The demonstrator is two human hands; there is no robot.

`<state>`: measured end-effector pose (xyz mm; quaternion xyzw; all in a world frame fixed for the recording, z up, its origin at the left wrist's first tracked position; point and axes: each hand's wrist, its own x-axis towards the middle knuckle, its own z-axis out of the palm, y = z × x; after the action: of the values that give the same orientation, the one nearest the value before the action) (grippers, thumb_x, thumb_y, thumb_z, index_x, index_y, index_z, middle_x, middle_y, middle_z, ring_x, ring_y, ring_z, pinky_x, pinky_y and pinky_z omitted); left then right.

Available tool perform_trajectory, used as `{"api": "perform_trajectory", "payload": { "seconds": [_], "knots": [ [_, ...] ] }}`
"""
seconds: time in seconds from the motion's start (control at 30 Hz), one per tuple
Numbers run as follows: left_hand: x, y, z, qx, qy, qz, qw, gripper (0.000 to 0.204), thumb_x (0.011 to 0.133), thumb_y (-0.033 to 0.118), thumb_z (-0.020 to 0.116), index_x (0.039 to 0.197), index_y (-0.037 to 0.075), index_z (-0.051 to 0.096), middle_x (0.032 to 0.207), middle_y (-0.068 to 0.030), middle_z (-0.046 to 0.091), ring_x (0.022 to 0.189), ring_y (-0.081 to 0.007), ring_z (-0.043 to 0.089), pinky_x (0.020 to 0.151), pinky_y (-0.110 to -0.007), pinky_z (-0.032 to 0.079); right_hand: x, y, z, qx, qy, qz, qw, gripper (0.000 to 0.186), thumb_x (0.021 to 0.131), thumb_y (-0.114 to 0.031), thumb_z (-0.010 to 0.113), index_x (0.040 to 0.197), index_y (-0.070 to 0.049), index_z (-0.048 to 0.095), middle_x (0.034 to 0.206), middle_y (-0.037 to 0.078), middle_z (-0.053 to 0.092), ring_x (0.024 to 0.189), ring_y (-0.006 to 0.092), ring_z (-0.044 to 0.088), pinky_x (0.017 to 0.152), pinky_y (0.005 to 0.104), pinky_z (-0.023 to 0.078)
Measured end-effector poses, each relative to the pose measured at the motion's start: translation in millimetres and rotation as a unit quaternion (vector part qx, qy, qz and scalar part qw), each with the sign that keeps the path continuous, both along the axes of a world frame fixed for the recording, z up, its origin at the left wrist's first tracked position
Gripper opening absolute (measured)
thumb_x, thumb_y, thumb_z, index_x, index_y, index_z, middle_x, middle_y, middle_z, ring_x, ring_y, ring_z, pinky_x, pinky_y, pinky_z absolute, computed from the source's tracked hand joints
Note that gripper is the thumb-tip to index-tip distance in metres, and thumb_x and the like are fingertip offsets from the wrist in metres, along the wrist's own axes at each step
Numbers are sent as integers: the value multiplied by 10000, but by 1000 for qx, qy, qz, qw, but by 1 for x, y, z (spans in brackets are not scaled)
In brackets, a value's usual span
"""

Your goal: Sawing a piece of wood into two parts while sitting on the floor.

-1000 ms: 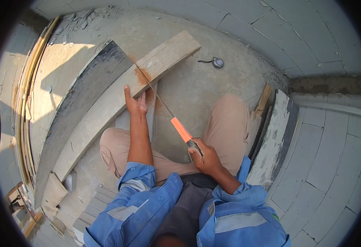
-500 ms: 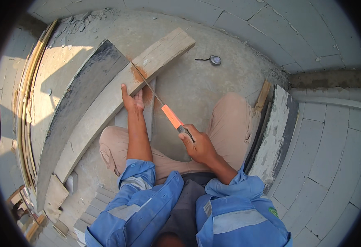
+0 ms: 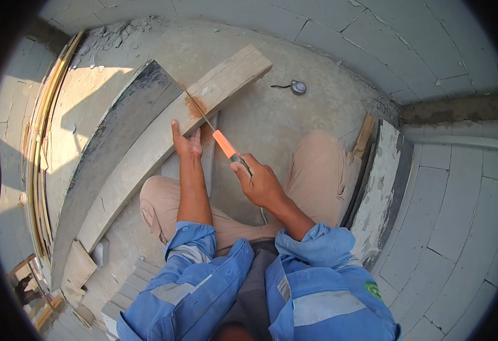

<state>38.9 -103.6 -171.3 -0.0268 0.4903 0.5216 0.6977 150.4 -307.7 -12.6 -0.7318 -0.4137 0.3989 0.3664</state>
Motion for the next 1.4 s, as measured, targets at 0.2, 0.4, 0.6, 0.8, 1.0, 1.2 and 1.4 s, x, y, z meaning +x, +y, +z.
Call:
{"api": "perform_trajectory", "payload": {
  "seconds": [0.2, 0.4, 0.6, 0.8, 1.0, 1.2, 1.4],
  "knots": [
    [5, -7, 6, 14, 5, -10, 1000, 738, 848, 445, 757, 1403, 68, 451, 1391, -134, 478, 1282, -308, 489, 1125, -436, 402, -5, -51, 26, 20, -29, -8, 999, 378, 1012, -362, 536, 1158, -14, 563, 678, 238, 584, 628, 418, 621, 563, 430, 453],
    [24, 1, -8, 17, -28, -22, 999, 736, 839, 430, 776, 1379, 35, 471, 1366, -137, 511, 1241, -322, 530, 1118, -430, 411, 15, 133, -56, 84, -80, -42, 992, 421, 1032, -395, 473, 973, 12, 560, 766, 266, 596, 690, 443, 550, 653, 457, 456],
    [-1, -6, 7, -3, -4, -15, 1000, 751, 855, 439, 752, 1419, 62, 430, 1414, -139, 465, 1307, -334, 459, 1154, -445, 358, -8, -48, 13, 12, -16, -11, 1000, 371, 1015, -357, 536, 1182, -29, 578, 687, 223, 590, 650, 398, 639, 594, 414, 467],
    [5, -11, 2, 12, -12, -14, 1000, 732, 864, 427, 746, 1414, 61, 433, 1399, -148, 478, 1297, -319, 474, 1145, -441, 373, -4, 32, -29, 31, -48, -11, 998, 401, 1015, -393, 515, 1170, -29, 584, 747, 251, 619, 703, 434, 639, 630, 461, 479],
    [10, -12, -1, 1, -20, -15, 1000, 690, 863, 431, 745, 1379, 64, 469, 1370, -144, 509, 1269, -319, 507, 1122, -438, 409, 5, 96, -53, 50, -44, -23, 998, 447, 1034, -431, 473, 1039, 5, 572, 682, 187, 548, 605, 323, 537, 604, 418, 450],
    [3, -11, 8, 8, -2, -14, 1000, 727, 842, 446, 762, 1391, 72, 468, 1397, -128, 484, 1272, -311, 499, 1115, -427, 413, -9, -79, 34, 14, -14, -11, 1000, 373, 1018, -361, 526, 1189, -33, 573, 708, 193, 600, 624, 360, 630, 589, 400, 463],
    [18, -13, 0, 2, -17, -33, 999, 769, 833, 471, 762, 1409, 73, 444, 1401, -129, 474, 1291, -309, 470, 1127, -419, 397, 5, 99, -60, 96, -67, -41, 992, 410, 1028, -400, 496, 1000, 3, 565, 756, 244, 581, 670, 431, 532, 627, 436, 447]
  ]
}}
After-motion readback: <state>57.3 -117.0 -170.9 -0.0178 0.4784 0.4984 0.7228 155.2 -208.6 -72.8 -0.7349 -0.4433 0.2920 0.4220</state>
